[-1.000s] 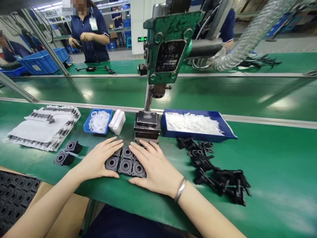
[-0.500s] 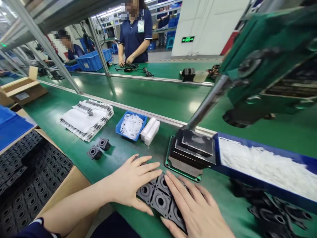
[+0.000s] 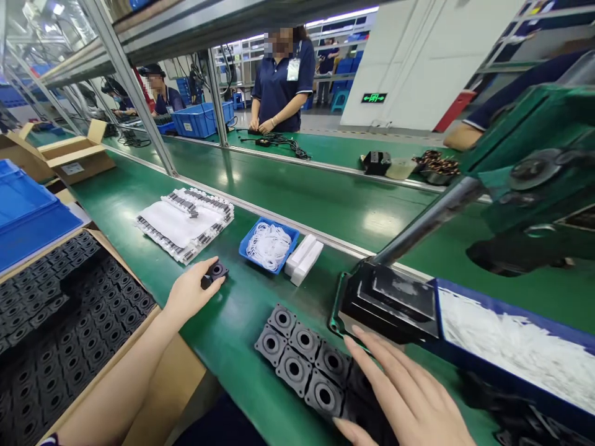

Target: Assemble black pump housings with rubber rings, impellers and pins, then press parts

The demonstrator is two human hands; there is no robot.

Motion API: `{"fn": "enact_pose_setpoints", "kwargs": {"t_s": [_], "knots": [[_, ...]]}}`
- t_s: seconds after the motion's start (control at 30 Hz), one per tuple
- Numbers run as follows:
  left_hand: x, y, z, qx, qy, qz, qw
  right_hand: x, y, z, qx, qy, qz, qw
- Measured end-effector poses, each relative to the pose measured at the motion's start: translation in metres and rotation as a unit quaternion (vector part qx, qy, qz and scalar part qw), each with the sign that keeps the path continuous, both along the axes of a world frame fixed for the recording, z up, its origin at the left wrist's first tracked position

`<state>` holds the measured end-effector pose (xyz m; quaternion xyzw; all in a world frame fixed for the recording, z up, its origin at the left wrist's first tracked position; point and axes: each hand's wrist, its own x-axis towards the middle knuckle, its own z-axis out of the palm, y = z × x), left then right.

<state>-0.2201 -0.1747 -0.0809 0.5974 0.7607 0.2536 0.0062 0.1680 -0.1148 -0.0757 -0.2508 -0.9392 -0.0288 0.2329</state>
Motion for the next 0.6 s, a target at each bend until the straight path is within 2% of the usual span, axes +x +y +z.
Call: {"fn": "enact_pose_setpoints", "kwargs": {"t_s": [0.2, 0.3, 0.4, 0.53, 0.6], "knots": [[0.006, -0.016, 0.013, -0.036, -0.035, -0.203, 0.978, 0.011, -0.013, -0.001, -0.012, -0.041, -0.023, 0.999], [0.008, -0.029, 0.019, -0.066, -0.044, -0.249, 0.965, 0.018, -0.016, -0.001, -0.018, -0.045, -0.032, 0.998], [0.013, -0.034, 0.019, -0.064, -0.031, -0.29, 0.954, 0.019, -0.016, 0.002, -0.026, -0.044, -0.036, 0.998], [0.015, -0.019, 0.013, -0.014, 0.004, -0.372, 0.928, 0.017, -0.019, 0.008, -0.034, -0.044, -0.05, 0.997], [0.012, -0.009, 0.007, 0.012, -0.007, -0.364, 0.931, 0.017, -0.023, 0.01, -0.035, -0.041, -0.057, 0.997]]}}
